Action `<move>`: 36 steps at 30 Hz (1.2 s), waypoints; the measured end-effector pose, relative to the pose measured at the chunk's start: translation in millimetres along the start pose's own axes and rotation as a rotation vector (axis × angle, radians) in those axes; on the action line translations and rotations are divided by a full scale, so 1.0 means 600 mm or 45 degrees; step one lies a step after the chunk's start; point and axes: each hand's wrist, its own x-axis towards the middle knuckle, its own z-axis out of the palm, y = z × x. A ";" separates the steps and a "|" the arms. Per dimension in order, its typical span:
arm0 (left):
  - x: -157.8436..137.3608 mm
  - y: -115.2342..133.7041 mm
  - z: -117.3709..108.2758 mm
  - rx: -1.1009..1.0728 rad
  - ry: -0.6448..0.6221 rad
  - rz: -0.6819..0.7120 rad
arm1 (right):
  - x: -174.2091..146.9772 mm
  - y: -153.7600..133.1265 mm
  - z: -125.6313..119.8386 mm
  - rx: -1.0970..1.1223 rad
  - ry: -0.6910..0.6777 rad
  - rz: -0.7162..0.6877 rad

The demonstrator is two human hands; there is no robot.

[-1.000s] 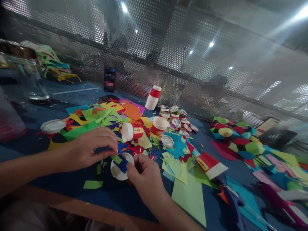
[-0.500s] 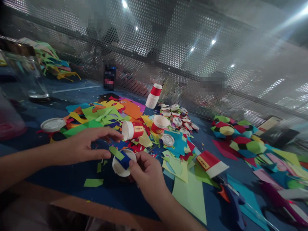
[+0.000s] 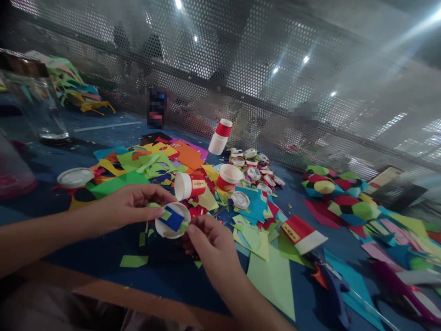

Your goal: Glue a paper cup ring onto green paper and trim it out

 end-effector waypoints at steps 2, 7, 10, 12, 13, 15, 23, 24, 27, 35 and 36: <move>0.001 0.000 -0.001 0.030 -0.005 0.031 | 0.002 -0.002 0.002 -0.014 0.027 0.057; -0.004 0.002 0.001 0.101 -0.031 0.067 | 0.006 -0.003 0.006 -0.050 0.044 0.075; -0.010 0.008 0.002 0.189 -0.090 0.131 | 0.005 -0.003 0.005 -0.053 0.055 0.083; -0.015 0.011 0.001 0.326 -0.111 0.211 | 0.004 -0.004 0.005 -0.051 0.057 0.074; -0.017 0.013 0.001 0.397 -0.111 0.251 | 0.004 -0.004 0.005 -0.052 0.055 0.068; -0.020 0.014 0.001 0.492 -0.098 0.333 | 0.003 -0.005 0.006 -0.055 0.051 0.060; -0.016 0.002 0.005 0.280 -0.107 0.210 | 0.004 -0.007 0.006 -0.050 0.061 0.071; -0.015 0.000 0.005 0.198 -0.124 0.161 | 0.004 -0.008 0.005 -0.045 0.059 0.068; -0.014 -0.002 0.004 -0.003 -0.176 0.078 | 0.001 -0.008 0.002 -0.020 0.048 0.055; -0.015 -0.001 0.005 -0.191 -0.281 0.057 | -0.002 -0.006 -0.001 0.012 0.033 0.039; -0.015 -0.002 0.006 -0.203 -0.280 0.050 | -0.002 -0.005 -0.001 0.016 0.027 0.036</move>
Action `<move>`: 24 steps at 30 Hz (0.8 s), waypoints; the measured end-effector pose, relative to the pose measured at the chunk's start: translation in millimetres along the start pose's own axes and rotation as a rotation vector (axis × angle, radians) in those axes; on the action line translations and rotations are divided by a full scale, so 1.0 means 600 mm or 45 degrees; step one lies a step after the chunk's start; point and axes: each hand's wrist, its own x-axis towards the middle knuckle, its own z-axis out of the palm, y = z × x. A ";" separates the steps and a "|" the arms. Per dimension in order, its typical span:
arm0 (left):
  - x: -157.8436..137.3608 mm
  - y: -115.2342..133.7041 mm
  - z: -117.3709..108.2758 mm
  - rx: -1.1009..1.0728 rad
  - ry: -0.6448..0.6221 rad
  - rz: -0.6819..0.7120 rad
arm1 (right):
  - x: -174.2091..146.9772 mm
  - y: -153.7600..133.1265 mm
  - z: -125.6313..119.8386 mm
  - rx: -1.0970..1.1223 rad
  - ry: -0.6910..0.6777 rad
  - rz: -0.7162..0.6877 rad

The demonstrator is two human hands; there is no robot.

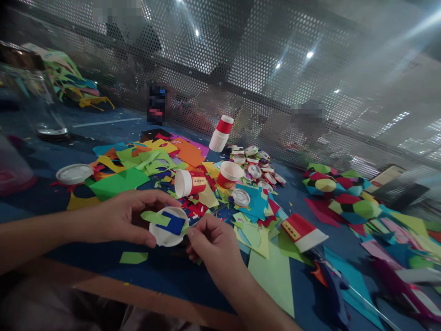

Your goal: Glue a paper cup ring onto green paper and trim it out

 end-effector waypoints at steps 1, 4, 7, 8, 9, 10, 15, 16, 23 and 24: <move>0.000 -0.001 0.000 -0.008 0.002 -0.004 | 0.000 0.000 0.000 0.004 -0.004 -0.004; 0.000 -0.002 -0.002 -0.013 -0.007 -0.011 | 0.000 0.002 -0.002 0.011 -0.007 -0.014; 0.000 -0.002 -0.003 -0.016 -0.016 -0.020 | -0.001 0.002 -0.003 0.007 -0.008 -0.011; 0.000 -0.002 -0.003 -0.018 -0.016 -0.021 | -0.001 0.001 -0.003 0.006 -0.010 -0.010; 0.000 -0.001 -0.002 -0.023 -0.013 -0.024 | -0.001 0.001 -0.003 0.005 -0.010 -0.010; 0.000 0.000 -0.001 -0.028 -0.010 -0.028 | -0.001 0.001 -0.003 0.005 -0.009 -0.010; 0.000 0.001 -0.001 -0.027 0.004 -0.062 | -0.001 0.002 -0.003 -0.008 -0.003 -0.031; 0.000 0.000 -0.002 -0.006 0.010 -0.069 | 0.000 0.002 -0.004 -0.013 -0.006 -0.037; 0.005 -0.017 -0.014 0.199 0.069 -0.043 | 0.002 0.000 -0.001 -0.099 0.026 -0.077; 0.006 -0.018 -0.015 0.212 0.070 -0.042 | 0.002 -0.001 -0.001 -0.113 0.032 -0.085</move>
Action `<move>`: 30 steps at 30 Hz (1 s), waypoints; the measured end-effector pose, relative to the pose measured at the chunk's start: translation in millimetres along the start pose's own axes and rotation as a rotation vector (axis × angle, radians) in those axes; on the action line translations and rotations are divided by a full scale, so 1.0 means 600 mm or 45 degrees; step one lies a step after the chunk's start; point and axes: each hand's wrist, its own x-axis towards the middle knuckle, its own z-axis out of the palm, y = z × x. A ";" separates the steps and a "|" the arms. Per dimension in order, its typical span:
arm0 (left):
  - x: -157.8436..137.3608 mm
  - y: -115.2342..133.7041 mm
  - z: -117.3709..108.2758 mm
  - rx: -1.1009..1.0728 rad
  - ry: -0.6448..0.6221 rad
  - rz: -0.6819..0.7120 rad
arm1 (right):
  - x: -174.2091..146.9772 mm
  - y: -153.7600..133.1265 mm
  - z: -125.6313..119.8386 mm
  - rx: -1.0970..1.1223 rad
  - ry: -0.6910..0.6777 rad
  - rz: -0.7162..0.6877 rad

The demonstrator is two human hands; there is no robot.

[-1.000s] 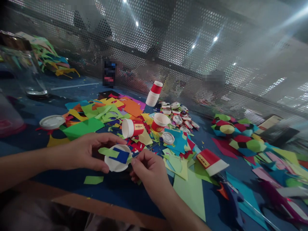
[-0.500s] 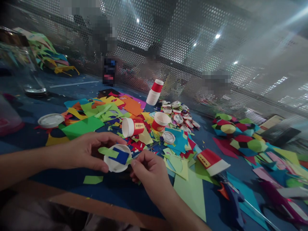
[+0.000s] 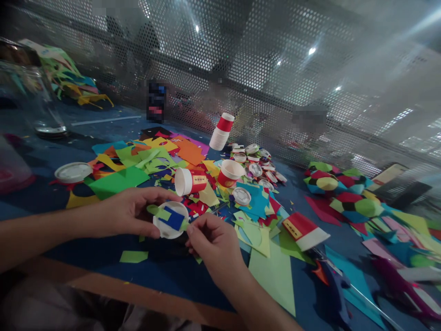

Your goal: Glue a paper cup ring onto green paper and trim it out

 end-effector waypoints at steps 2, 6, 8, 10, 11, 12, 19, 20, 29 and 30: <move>0.000 0.000 0.000 0.017 0.007 0.005 | 0.000 -0.001 0.000 -0.019 0.014 -0.016; 0.000 -0.002 0.002 -0.048 -0.006 0.015 | -0.001 0.002 -0.003 -0.020 0.032 -0.045; 0.000 -0.003 0.004 -0.082 -0.009 0.012 | 0.000 0.004 -0.004 -0.001 0.025 -0.056; 0.000 -0.003 0.005 -0.111 0.005 0.005 | 0.002 0.007 -0.006 0.025 0.017 -0.055; 0.001 -0.002 0.007 -0.133 0.013 -0.002 | 0.003 0.008 -0.006 0.039 0.015 -0.053; 0.001 -0.001 0.008 -0.162 0.022 -0.015 | 0.004 0.009 -0.006 0.051 0.016 -0.051; 0.004 0.003 0.015 -0.249 0.081 -0.085 | 0.004 0.011 -0.005 0.059 0.056 -0.026; 0.004 0.003 0.016 -0.254 0.084 -0.075 | 0.004 0.012 -0.005 0.056 0.064 -0.028; 0.000 0.007 0.008 -0.231 -0.024 -0.109 | 0.004 0.014 -0.006 0.012 0.055 -0.058; -0.001 0.006 0.007 -0.207 -0.025 -0.101 | 0.003 0.013 -0.006 -0.004 0.056 -0.065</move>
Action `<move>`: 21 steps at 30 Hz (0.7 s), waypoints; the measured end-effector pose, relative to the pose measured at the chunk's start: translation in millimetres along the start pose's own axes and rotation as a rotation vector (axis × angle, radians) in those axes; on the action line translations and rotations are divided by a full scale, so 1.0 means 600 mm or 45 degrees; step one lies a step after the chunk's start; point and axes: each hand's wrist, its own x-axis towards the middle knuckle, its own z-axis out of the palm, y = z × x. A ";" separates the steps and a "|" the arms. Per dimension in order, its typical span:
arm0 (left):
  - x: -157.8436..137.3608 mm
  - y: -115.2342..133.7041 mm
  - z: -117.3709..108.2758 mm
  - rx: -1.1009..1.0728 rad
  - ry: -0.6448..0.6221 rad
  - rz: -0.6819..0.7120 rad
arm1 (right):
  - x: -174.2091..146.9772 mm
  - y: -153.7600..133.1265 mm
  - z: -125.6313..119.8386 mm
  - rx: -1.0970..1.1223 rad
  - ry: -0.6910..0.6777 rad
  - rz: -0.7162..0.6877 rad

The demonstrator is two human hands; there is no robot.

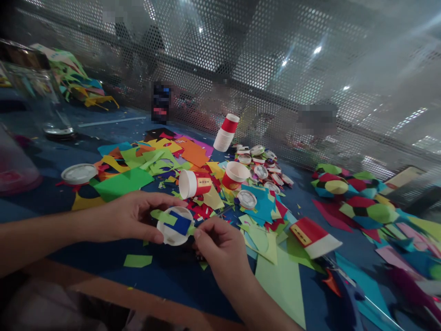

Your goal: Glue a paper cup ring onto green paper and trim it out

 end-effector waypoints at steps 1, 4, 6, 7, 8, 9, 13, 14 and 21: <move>0.000 0.000 0.000 0.008 0.006 0.007 | 0.000 0.000 0.001 -0.011 0.004 -0.005; 0.001 -0.004 0.003 0.002 0.071 0.022 | -0.001 -0.002 0.002 -0.019 0.017 0.003; 0.002 -0.007 0.006 -0.025 0.131 0.012 | -0.001 -0.003 0.002 -0.025 0.022 0.015; 0.003 -0.008 0.007 -0.039 0.150 0.005 | -0.001 -0.003 0.002 -0.032 0.023 0.013; 0.004 -0.010 0.008 -0.055 0.158 0.000 | 0.000 -0.003 0.001 -0.038 0.022 0.008; 0.004 -0.011 0.008 -0.065 0.156 0.002 | 0.000 -0.004 0.001 -0.042 0.021 0.005; 0.002 -0.009 0.007 -0.015 0.145 0.051 | 0.002 -0.007 0.002 -0.076 -0.005 0.042; 0.001 -0.008 0.007 0.030 0.150 0.060 | 0.002 -0.008 0.002 -0.093 -0.020 0.054; -0.005 -0.005 0.008 0.177 0.254 0.161 | 0.006 -0.011 0.005 -0.168 -0.089 0.067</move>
